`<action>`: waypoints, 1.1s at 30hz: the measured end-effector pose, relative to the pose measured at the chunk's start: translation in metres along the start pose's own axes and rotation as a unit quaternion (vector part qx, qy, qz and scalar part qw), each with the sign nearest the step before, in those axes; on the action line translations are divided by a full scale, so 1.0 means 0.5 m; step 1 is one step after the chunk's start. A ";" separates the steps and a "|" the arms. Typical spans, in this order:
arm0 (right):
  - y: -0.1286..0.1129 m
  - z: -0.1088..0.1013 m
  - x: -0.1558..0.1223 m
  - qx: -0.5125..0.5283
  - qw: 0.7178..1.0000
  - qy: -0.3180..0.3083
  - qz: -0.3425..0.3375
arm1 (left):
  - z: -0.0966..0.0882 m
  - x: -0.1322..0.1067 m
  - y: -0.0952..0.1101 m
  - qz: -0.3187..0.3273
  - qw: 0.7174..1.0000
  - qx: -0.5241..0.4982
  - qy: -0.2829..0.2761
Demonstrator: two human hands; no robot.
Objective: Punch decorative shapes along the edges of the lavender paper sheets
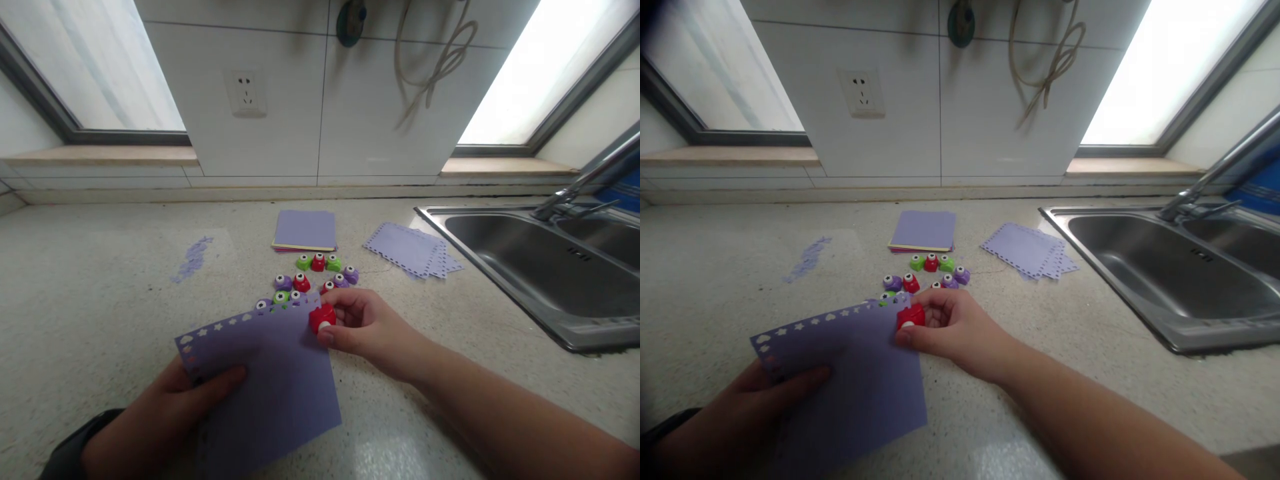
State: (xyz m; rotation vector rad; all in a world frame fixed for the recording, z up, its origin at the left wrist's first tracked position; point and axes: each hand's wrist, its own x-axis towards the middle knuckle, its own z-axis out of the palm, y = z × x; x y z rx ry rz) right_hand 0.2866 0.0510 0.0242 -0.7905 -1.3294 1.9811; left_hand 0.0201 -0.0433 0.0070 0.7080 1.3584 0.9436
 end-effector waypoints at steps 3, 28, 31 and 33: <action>-0.001 0.004 0.000 0.013 1.000 -0.001 0.003 | 0.004 -0.003 0.001 0.000 1.000 -0.009 0.020; -0.001 0.005 -0.001 0.024 1.000 -0.001 -0.002 | -0.015 0.006 -0.010 0.014 1.000 0.023 0.000; -0.001 0.006 -0.002 0.031 1.000 -0.002 -0.001 | -0.016 0.006 -0.010 0.017 1.000 0.025 -0.005; -0.002 0.006 -0.002 0.035 0.999 -0.004 -0.004 | -0.018 0.007 -0.011 0.014 0.999 0.028 -0.007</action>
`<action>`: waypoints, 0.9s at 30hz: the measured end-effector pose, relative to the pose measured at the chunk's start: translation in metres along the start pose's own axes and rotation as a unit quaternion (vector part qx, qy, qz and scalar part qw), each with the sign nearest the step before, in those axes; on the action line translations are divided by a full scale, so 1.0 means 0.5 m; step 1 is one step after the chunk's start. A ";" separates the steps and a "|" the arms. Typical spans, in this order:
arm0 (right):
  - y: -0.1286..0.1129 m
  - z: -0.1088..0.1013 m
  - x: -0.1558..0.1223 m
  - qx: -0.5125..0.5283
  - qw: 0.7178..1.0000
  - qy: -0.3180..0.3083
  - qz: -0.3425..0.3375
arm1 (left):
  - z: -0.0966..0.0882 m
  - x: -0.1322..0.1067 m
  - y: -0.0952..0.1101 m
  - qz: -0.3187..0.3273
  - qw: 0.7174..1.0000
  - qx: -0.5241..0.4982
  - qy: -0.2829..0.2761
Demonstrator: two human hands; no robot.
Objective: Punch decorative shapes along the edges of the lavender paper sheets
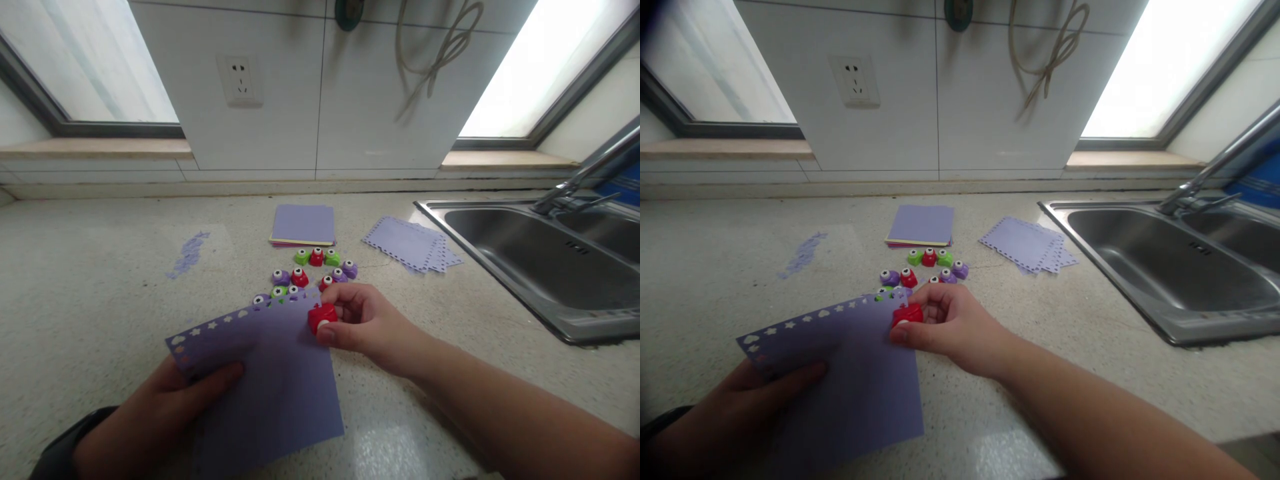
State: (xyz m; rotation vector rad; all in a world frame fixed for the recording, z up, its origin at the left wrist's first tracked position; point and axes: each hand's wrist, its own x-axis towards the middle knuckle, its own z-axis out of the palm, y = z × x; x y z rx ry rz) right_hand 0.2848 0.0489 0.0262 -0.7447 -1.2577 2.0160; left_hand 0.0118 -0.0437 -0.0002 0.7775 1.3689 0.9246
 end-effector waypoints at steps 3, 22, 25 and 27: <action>-0.001 0.002 0.000 0.003 1.000 -0.003 -0.002 | -0.002 0.000 0.000 0.002 1.000 0.008 -0.003; -0.003 0.002 -0.001 0.001 1.000 -0.023 0.001 | 0.004 -0.003 0.009 0.024 0.999 0.048 -0.008; -0.006 0.004 -0.002 -0.005 1.000 -0.022 0.004 | -0.005 0.000 0.003 0.024 0.999 0.048 -0.009; -0.007 0.005 -0.002 -0.010 1.000 -0.023 0.004 | -0.008 0.000 -0.001 0.021 0.999 0.047 -0.010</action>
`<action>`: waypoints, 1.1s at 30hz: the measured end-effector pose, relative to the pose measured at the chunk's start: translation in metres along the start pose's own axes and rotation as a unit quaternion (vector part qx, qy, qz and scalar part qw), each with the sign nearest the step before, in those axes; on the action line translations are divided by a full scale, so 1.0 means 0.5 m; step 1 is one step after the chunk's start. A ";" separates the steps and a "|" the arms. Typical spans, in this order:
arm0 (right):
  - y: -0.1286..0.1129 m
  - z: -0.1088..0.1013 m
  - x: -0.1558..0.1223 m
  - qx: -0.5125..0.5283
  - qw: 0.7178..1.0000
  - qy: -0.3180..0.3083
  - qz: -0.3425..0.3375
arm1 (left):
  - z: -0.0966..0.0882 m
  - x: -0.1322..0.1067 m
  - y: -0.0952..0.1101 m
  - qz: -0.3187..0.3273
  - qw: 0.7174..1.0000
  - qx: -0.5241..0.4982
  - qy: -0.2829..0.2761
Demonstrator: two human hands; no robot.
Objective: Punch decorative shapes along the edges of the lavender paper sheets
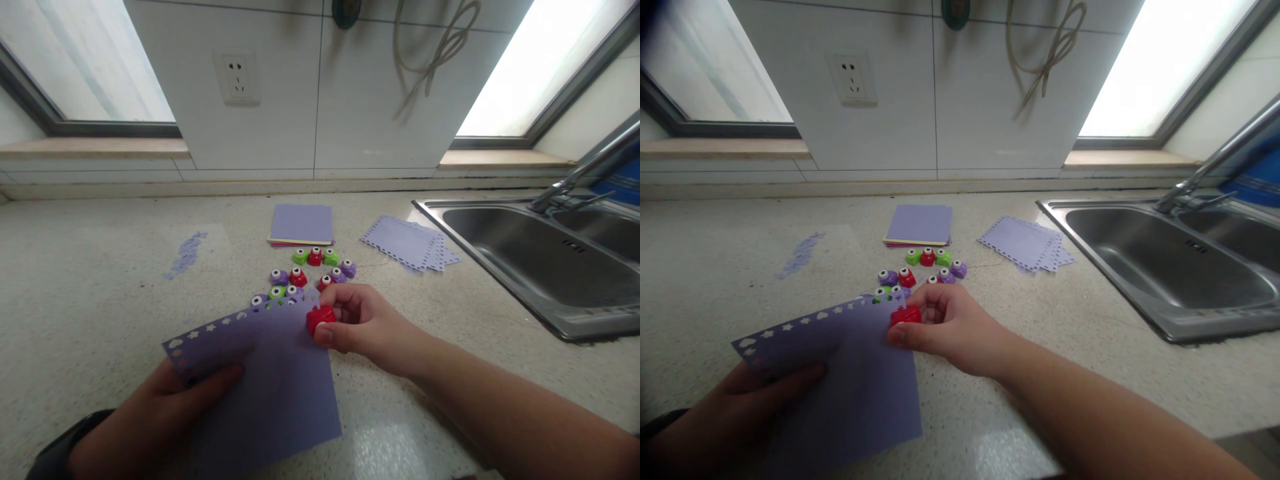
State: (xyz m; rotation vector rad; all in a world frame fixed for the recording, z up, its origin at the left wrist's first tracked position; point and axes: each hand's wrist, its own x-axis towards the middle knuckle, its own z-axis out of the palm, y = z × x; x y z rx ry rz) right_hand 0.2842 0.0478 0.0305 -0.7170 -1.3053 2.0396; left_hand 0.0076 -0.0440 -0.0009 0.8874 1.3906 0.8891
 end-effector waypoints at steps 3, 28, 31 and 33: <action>-0.001 0.000 0.000 -0.015 1.000 0.000 0.005 | 0.000 0.001 -0.002 -0.001 1.000 -0.002 -0.008; 0.006 0.006 -0.001 -0.022 0.999 0.018 0.027 | 0.031 -0.014 0.019 -0.021 0.999 -0.029 0.032; 0.007 0.008 -0.002 -0.017 0.999 0.025 0.026 | 0.031 -0.015 0.020 -0.028 0.999 -0.018 0.038; 0.008 0.008 -0.003 -0.021 0.999 0.027 0.020 | 0.032 -0.016 0.021 -0.028 0.998 -0.009 0.047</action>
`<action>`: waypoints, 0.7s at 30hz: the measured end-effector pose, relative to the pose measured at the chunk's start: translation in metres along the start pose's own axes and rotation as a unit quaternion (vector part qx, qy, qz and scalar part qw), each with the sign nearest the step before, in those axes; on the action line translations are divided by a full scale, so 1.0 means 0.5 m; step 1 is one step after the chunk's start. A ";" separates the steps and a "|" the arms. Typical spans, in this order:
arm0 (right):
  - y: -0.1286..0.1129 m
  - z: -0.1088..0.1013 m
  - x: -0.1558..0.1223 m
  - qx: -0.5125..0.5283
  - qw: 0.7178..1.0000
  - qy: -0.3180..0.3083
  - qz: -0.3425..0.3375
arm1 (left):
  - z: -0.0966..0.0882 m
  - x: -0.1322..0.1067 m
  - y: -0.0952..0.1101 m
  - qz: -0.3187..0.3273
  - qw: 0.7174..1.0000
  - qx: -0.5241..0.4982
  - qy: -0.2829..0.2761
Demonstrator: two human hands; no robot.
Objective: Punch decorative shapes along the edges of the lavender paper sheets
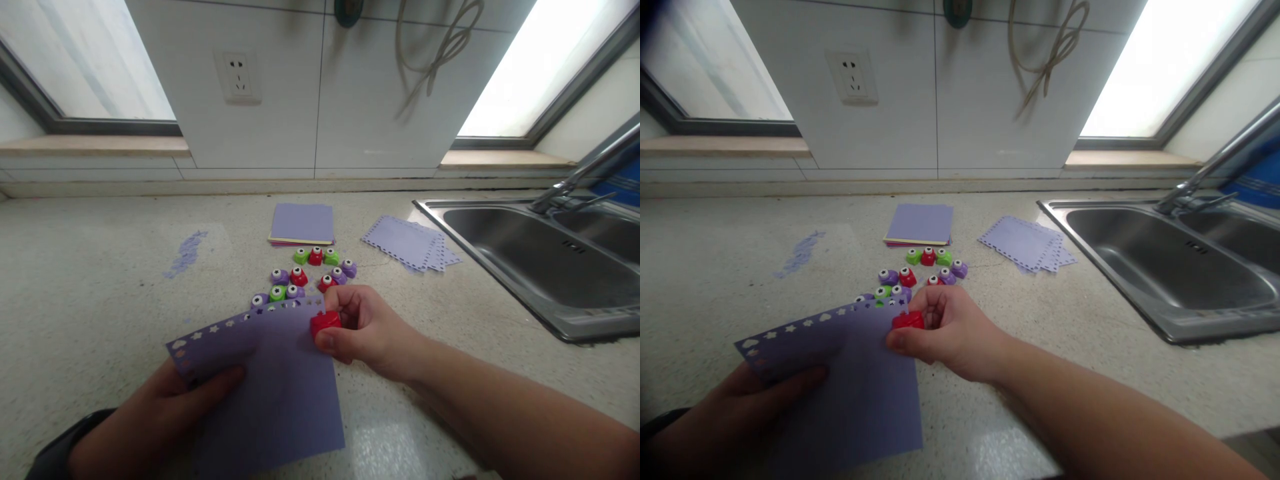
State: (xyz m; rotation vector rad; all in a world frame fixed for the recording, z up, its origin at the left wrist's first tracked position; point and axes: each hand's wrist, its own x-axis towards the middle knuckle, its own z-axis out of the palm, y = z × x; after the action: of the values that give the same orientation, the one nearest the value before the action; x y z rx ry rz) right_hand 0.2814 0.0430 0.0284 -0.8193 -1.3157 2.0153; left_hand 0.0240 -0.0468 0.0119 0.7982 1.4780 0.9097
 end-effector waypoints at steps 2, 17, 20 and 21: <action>0.000 0.000 0.000 -0.004 1.000 0.003 -0.005 | 0.000 0.000 0.000 0.001 1.000 -0.004 0.000; -0.001 -0.020 0.002 -0.054 0.998 -0.025 -0.015 | 0.002 0.000 0.004 0.005 0.999 -0.037 -0.015; -0.003 -0.034 0.008 -0.045 0.997 -0.012 -0.056 | 0.004 0.000 0.006 0.018 0.999 -0.040 -0.012; -0.005 -0.039 0.010 -0.036 0.997 -0.001 -0.074 | 0.003 0.001 0.006 0.017 0.999 -0.042 -0.012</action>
State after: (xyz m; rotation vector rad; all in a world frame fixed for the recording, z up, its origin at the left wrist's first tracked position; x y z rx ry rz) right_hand 0.2934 0.0587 0.0234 -0.7292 -1.4161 1.8631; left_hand 0.0254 -0.0450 0.0142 0.7710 1.4004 0.9784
